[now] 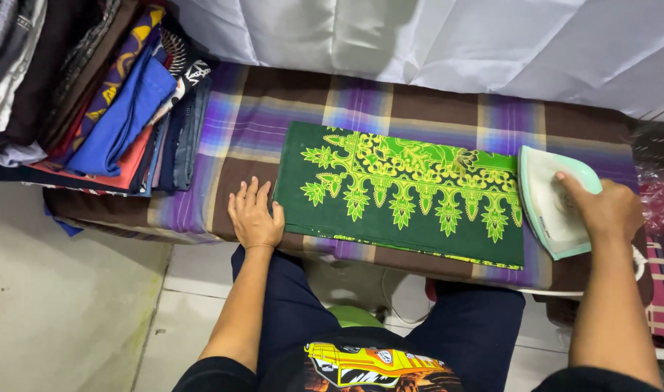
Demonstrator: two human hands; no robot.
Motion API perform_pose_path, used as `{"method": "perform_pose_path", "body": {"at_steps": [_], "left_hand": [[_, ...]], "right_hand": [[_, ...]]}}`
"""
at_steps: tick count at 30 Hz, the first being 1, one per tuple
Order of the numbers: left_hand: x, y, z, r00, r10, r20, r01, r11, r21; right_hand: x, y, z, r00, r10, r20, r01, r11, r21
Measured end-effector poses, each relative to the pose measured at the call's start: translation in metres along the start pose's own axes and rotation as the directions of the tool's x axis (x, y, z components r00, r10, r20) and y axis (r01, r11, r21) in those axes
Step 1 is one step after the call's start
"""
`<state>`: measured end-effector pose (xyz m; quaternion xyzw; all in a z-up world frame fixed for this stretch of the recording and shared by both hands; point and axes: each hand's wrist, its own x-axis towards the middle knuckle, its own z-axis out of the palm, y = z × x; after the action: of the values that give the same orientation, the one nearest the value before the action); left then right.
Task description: The person irons a green patterned fabric on a striped ironing board using a white electric iron. They smooth the fabric with their hands, move the iron back and forth across the surface, and flip the fabric over to iron the other side.
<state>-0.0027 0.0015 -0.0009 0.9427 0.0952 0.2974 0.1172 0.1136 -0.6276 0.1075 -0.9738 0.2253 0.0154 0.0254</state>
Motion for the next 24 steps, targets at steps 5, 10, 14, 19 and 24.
{"method": "perform_pose_path", "body": {"at_steps": [5, 10, 14, 19, 24], "left_hand": [[0.000, 0.000, 0.000, 1.000, -0.007, 0.011, 0.007, 1.000, -0.002], [-0.002, -0.004, 0.005, 1.000, -0.012, 0.012, 0.012, 1.000, -0.013], [-0.007, -0.009, 0.016, 0.998, -0.055, 0.008, 0.054, 0.995, 0.081], [-0.007, -0.012, 0.020, 0.998, -0.063, 0.018, 0.062, 0.995, 0.080], [-0.009, -0.012, 0.019, 0.998, -0.062, 0.014, 0.061, 0.995, 0.083]], "right_hand": [[-0.070, -0.082, -0.053, 0.974, -0.093, 0.205, 0.104, 0.994, -0.040], [-0.136, -0.176, -0.059, 0.870, -0.371, 0.324, 0.415, 0.906, -0.078], [-0.188, -0.255, -0.060, 0.681, -0.671, 0.295, 0.651, 0.738, 0.175], [-0.215, -0.306, -0.049, 0.456, -0.848, 0.271, 0.831, 0.515, 0.212], [-0.205, -0.275, -0.043, 0.550, -0.777, 0.307, 0.766, 0.616, 0.186]]}}
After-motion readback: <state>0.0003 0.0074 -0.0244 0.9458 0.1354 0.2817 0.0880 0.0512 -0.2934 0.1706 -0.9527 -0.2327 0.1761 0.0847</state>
